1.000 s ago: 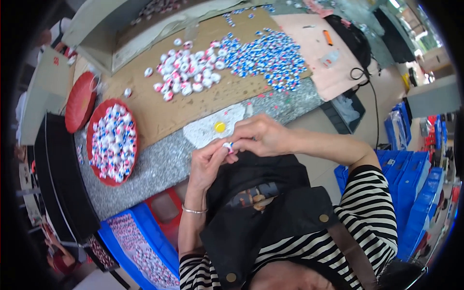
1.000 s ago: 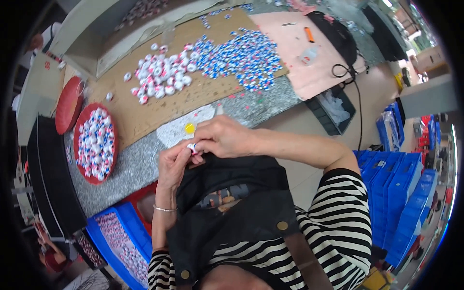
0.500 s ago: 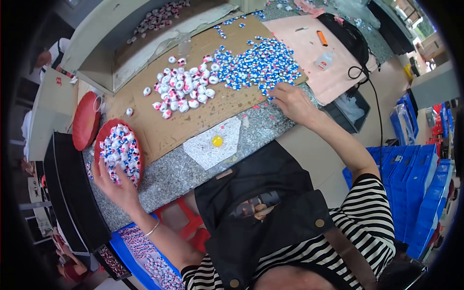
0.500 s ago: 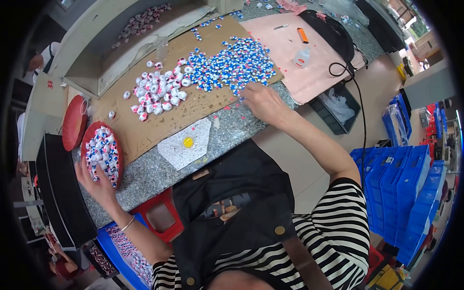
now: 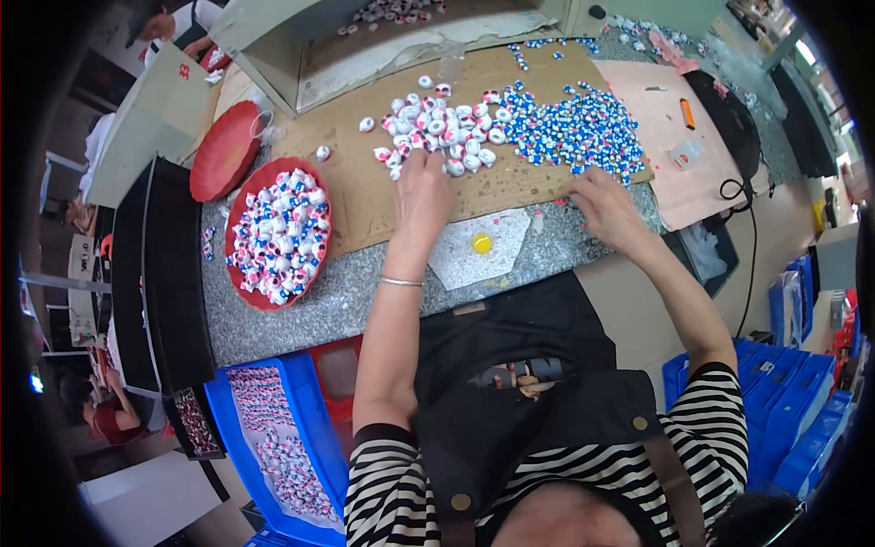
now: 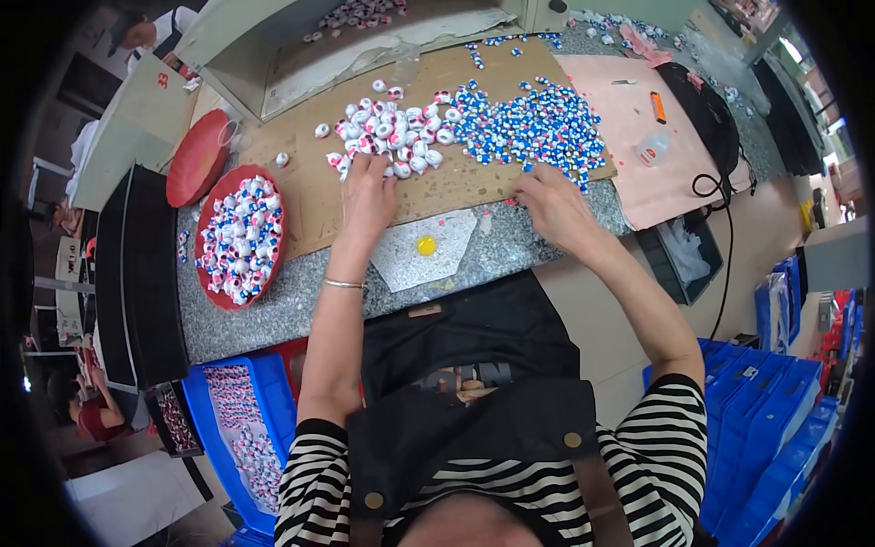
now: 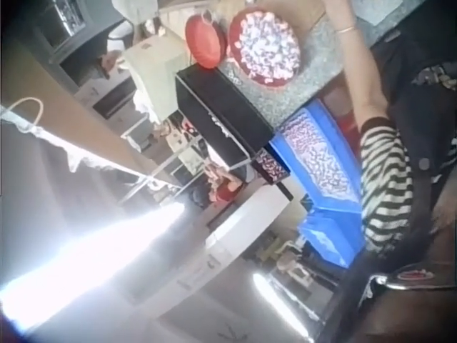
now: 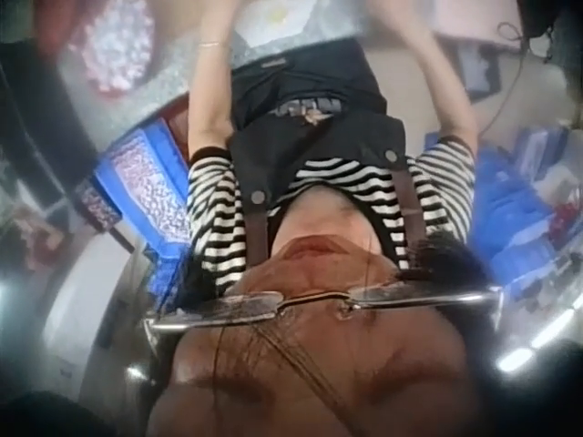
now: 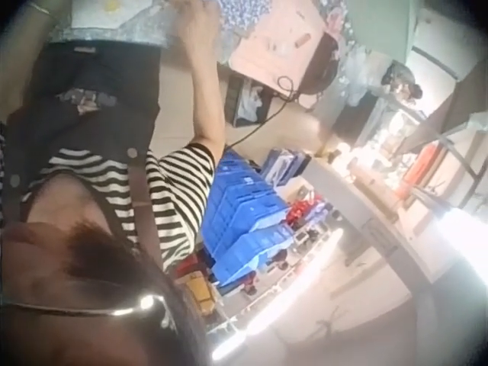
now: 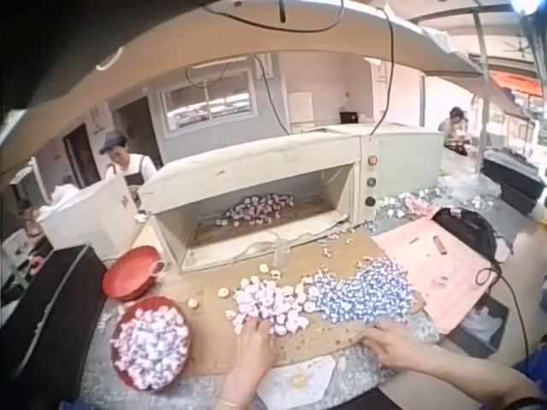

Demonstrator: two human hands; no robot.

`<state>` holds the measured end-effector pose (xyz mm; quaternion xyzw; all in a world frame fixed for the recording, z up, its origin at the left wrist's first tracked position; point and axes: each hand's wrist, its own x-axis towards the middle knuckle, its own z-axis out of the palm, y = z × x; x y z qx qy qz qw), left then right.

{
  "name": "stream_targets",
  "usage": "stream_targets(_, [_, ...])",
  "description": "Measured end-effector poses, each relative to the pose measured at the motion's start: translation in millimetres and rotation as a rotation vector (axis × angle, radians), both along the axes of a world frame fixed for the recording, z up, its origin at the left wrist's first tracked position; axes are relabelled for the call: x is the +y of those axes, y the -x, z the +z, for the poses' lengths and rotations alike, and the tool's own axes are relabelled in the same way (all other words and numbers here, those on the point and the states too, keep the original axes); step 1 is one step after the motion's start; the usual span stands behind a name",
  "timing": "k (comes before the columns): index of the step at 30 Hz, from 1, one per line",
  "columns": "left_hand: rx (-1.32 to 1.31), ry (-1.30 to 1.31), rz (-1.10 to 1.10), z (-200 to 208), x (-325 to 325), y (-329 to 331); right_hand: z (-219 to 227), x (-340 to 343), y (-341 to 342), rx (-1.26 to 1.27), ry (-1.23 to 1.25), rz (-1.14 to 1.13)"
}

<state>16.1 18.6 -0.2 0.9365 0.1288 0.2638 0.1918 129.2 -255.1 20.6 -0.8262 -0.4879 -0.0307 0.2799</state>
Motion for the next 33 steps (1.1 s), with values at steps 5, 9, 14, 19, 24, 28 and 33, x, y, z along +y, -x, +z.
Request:
stream_targets(5, [-0.036,0.329,-0.001,-0.3,3.9,16.1,-14.1,57.4,8.6,-0.029,-0.111,0.062])
stream_targets(9, [-0.181,1.364,-0.086,26.7,-11.9,76.9,-11.2,51.0,5.8,-0.207,0.082,0.119])
stream_targets(14, [-0.227,1.722,-0.256,11.3,-27.9,138.5,8.5,45.5,-3.1,-0.172,0.28,0.24])
stream_targets(19, [-0.25,1.792,-0.302,6.0,-48.7,135.4,12.6,54.0,-13.3,-0.189,0.369,0.221])
stream_targets(24, [-0.264,1.795,-0.335,5.7,-51.7,133.1,5.5,49.7,-16.2,-0.023,0.174,0.233])
stream_targets(28, [-0.234,1.817,-0.264,8.0,-50.2,134.7,9.3,35.2,-10.9,-0.057,0.21,0.211])
stream_targets(33, [-0.208,1.742,-0.21,2.7,-52.6,133.9,7.8,27.3,-4.6,-0.018,0.147,0.217])
